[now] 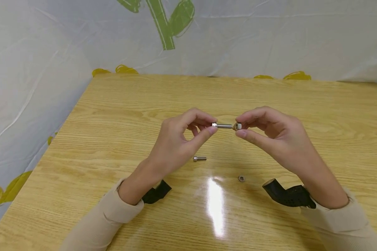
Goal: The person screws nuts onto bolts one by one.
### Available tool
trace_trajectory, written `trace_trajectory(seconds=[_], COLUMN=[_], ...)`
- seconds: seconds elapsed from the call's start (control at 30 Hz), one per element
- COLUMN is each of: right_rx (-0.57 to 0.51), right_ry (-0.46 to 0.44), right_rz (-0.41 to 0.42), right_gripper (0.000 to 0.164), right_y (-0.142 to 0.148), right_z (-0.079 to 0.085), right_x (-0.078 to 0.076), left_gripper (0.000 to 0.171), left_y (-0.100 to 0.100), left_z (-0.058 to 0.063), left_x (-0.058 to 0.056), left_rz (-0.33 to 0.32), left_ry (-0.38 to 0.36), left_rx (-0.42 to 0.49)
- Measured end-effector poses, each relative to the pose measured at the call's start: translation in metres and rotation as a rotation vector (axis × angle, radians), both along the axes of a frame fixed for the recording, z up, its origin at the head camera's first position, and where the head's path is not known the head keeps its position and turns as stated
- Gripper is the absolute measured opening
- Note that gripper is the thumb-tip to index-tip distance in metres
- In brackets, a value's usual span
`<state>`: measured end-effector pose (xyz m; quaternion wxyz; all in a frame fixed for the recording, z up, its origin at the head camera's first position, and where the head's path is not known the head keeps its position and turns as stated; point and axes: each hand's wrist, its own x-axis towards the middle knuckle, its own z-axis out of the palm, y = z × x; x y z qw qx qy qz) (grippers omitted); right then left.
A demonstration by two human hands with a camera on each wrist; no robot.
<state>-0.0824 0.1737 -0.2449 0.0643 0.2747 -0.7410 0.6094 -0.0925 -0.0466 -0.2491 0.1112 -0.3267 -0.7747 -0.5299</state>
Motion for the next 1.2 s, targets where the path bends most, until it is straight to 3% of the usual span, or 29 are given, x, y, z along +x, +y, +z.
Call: trace_trajectory(seconds=[0.43, 0.87, 1.2], right_rx=[-0.135, -0.103, -0.126], right_ry=[0.004, 0.122, -0.037], right_rz=[0.024, 0.005, -0.02], right_gripper=[0.027, 0.026, 0.018], right_y=[-0.0029, -0.0032, -0.0026], right_z=[-0.003, -0.0019, -0.0059], right_x=[-0.0003, -0.0008, 0.0015], left_gripper=[0.013, 0.014, 0.014], left_y=[0.0075, 0.008, 0.0086], left_z=[0.0006, 0.0015, 0.0014], left_x=[-0.0011, 0.0004, 0.0025], left_rz=[-0.004, -0.01, -0.006], left_ry=[-0.025, 0.007, 0.068], left_rx=[0.003, 0.025, 0.038])
